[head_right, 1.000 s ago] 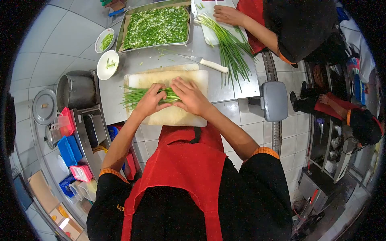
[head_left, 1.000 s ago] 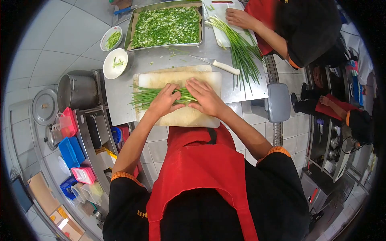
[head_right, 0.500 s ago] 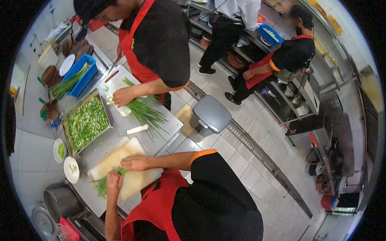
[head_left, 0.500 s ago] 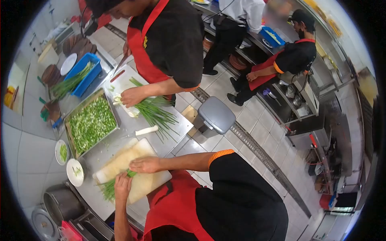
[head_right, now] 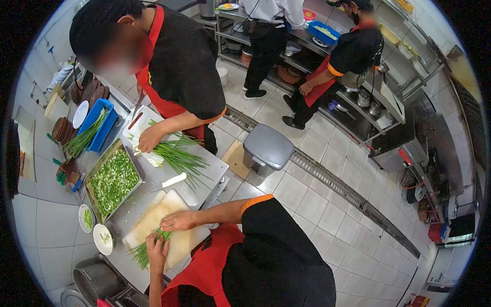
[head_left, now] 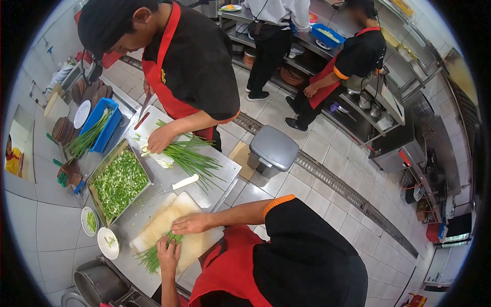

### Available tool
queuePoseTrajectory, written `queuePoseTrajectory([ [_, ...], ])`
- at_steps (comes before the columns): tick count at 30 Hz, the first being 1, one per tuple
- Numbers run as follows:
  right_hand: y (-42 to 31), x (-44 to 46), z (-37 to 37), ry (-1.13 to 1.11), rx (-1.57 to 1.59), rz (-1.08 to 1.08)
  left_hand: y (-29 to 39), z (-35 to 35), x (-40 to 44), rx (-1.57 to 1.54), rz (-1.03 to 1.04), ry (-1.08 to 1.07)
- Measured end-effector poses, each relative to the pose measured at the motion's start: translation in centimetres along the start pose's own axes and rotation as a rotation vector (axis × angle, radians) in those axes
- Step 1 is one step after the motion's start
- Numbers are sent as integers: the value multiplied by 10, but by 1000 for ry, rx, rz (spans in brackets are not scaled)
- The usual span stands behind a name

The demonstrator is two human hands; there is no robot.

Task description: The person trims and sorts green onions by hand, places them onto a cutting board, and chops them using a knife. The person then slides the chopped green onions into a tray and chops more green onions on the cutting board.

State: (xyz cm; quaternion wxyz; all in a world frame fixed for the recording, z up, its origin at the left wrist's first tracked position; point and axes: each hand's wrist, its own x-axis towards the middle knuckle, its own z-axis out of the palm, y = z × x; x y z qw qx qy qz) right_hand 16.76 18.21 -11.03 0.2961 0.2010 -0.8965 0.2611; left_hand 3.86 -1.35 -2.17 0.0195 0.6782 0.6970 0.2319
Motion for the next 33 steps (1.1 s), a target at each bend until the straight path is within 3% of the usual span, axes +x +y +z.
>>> queuePoseTrajectory([
  [11, -4, 9, -12, -78, 85, 46, 0, 9, 29, -149, 76, -113],
  [20, -3, 3, -10, -30, -45, -4, -5, 23, 20, -128, 43, 3],
  [25, 1, 3, -8, -212, -36, 13, 13, 6, 34, -176, 73, 9],
  [29, 5, 3, -7, -119, -29, -41, 8, 14, 37, -171, 81, -33],
  [31, 1, 9, -17, -278, 35, 80, -3, 25, 33, -120, 111, -9],
  [33, -11, 21, -37, -255, 527, 371, -8, 31, 31, -97, 127, 22],
])
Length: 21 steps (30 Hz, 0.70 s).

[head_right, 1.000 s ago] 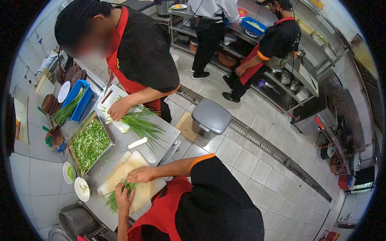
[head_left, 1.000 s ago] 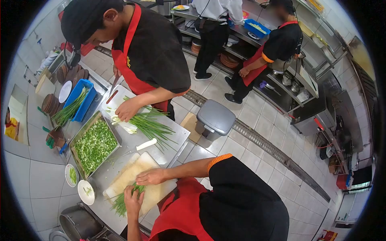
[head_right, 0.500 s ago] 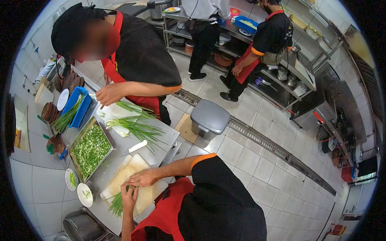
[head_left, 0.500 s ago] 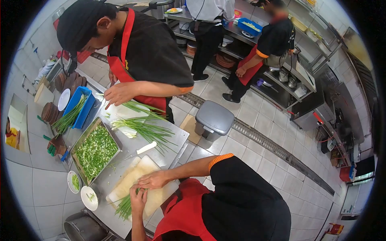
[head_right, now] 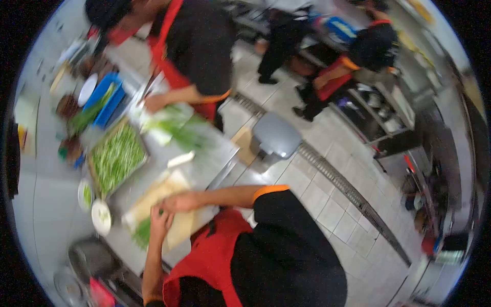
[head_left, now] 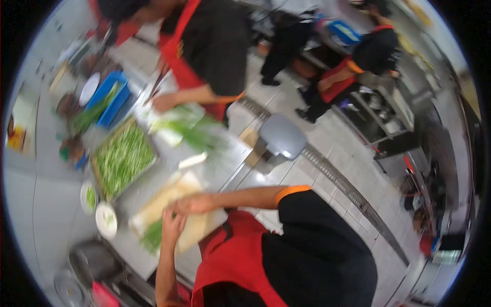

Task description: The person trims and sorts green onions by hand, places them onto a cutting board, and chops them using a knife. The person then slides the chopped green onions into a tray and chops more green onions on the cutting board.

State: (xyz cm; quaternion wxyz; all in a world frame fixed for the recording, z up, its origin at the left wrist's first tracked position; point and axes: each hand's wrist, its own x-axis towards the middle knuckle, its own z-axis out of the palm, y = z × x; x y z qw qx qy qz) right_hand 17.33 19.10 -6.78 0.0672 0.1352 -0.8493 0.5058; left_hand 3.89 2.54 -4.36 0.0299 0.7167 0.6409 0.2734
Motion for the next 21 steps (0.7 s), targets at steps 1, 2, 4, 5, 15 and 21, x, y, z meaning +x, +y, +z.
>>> queuePoseTrajectory([
  [1, 0, 2, 6, 107, 170, 35, -5, 3, -4, -27, -1, 10],
  [2, -9, -1, 3, 157, 172, 26, -3, 3, -2, -16, 8, 34],
  [4, 7, -10, 6, 194, -32, -104, -1, -1, 0, -51, -28, 39],
  [5, 16, -27, 28, 348, -133, 57, 1, -2, 5, -56, -12, 66],
  [15, -51, -33, 48, 645, 204, 441, 7, -4, 8, -90, -9, 60],
  [21, -51, -21, 49, 627, 225, 362, 5, -7, 5, -116, -26, 18],
])
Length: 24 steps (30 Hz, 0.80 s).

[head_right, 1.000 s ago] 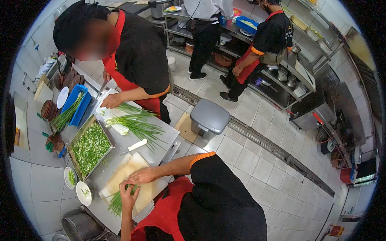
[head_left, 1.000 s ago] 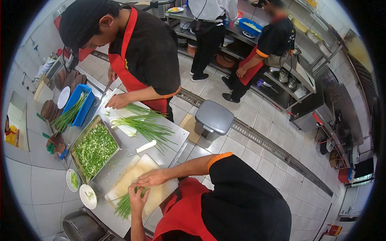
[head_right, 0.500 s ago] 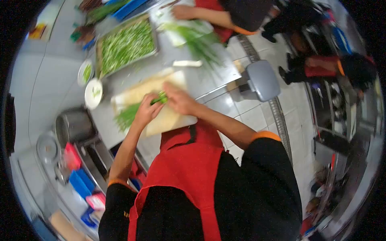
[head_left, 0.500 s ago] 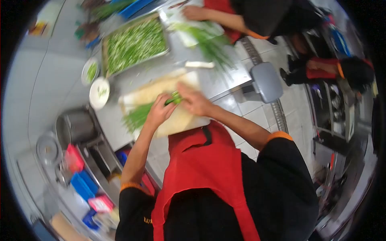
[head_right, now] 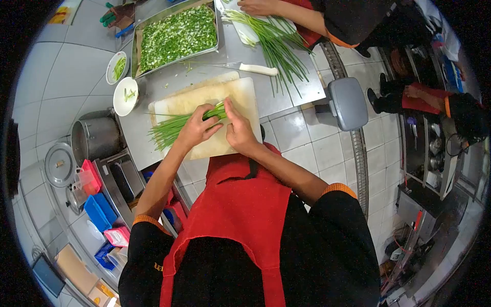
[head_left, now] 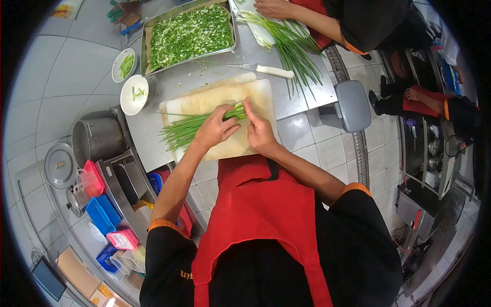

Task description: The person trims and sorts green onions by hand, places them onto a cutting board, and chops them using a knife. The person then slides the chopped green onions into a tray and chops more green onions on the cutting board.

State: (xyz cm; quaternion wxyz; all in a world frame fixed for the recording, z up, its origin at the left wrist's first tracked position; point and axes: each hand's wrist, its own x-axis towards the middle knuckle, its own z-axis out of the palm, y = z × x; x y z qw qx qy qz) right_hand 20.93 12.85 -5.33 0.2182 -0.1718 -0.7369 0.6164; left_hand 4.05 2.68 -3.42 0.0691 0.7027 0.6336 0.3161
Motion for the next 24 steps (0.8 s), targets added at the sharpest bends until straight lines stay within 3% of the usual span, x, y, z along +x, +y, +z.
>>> queuePoseTrajectory([
  [2, 1, 9, -3, 89, -138, -136, -1, 1, -3, -4, -7, -5],
  [5, 4, 16, -3, -59, -91, -25, -2, 0, 0, 6, 24, 4],
  [12, -4, 27, -10, -29, -150, -119, -4, 0, -3, 65, 4, -76],
  [14, -38, 49, -34, -99, -140, 303, -4, 1, -2, 83, 7, -83],
  [15, -29, 63, -40, -101, -144, 305, -2, 1, -3, 88, 3, -69],
  [17, 2, 94, -65, 132, -644, -155, 0, 1, -10, 102, -14, -50],
  [19, 49, 116, -78, 129, -914, -210, -5, 8, -13, 109, 26, 30],
  [20, 85, 123, -76, 153, -1008, -127, -6, 12, -14, 104, 32, 66],
  [21, 90, 130, -75, 11, -1196, 30, -10, 16, -18, 72, 13, 74],
  [24, 67, 137, -80, -64, -1212, -74, -7, 14, -15, 55, 57, 119],
])
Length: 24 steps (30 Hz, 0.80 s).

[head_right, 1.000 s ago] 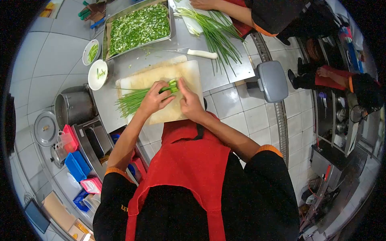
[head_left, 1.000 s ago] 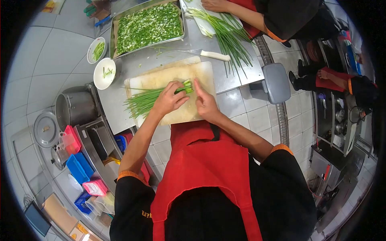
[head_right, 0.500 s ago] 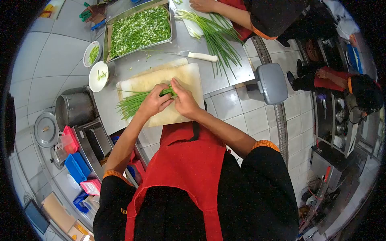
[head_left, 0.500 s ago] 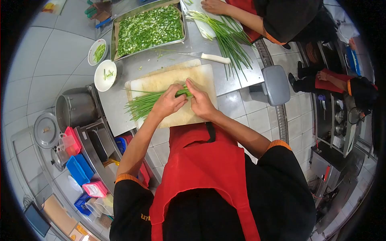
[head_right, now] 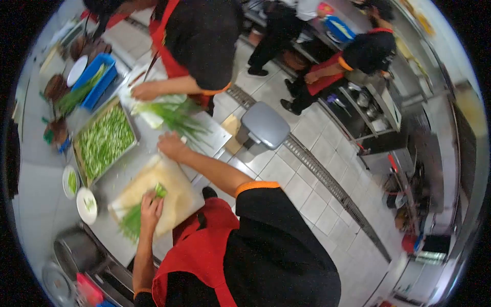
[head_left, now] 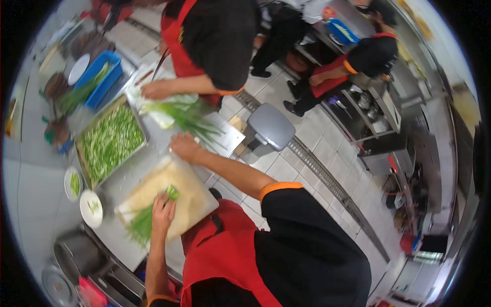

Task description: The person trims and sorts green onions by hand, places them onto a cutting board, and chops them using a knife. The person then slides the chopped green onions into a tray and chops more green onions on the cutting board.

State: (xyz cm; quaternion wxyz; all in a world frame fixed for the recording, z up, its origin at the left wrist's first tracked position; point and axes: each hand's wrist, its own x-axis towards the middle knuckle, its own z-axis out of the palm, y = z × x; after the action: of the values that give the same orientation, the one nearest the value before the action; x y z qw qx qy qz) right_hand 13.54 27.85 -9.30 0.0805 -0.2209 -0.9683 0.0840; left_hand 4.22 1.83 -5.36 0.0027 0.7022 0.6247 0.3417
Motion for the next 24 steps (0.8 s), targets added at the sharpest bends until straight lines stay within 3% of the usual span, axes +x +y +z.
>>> queuePoseTrajectory([
  [5, -9, 3, -20, -67, -51, -3, 0, -4, 5, -49, -14, -32],
  [8, -25, -11, -42, -103, 49, 94, 1, -2, 4, -68, -18, -26],
  [10, -42, -35, -79, -128, 297, 295, 1, -2, 6, -65, -21, -14],
  [15, -61, -107, -55, -45, 436, 126, -11, 12, -7, -75, -69, 37],
  [18, -96, -147, -78, -36, 707, 371, -4, 5, 1, -69, -47, 21],
  [19, -113, -147, -107, -188, 663, 518, -3, 2, 3, -77, -37, 8],
  [24, -149, -169, -89, -191, 650, 598, -7, 4, 5, -112, -45, 12],
])
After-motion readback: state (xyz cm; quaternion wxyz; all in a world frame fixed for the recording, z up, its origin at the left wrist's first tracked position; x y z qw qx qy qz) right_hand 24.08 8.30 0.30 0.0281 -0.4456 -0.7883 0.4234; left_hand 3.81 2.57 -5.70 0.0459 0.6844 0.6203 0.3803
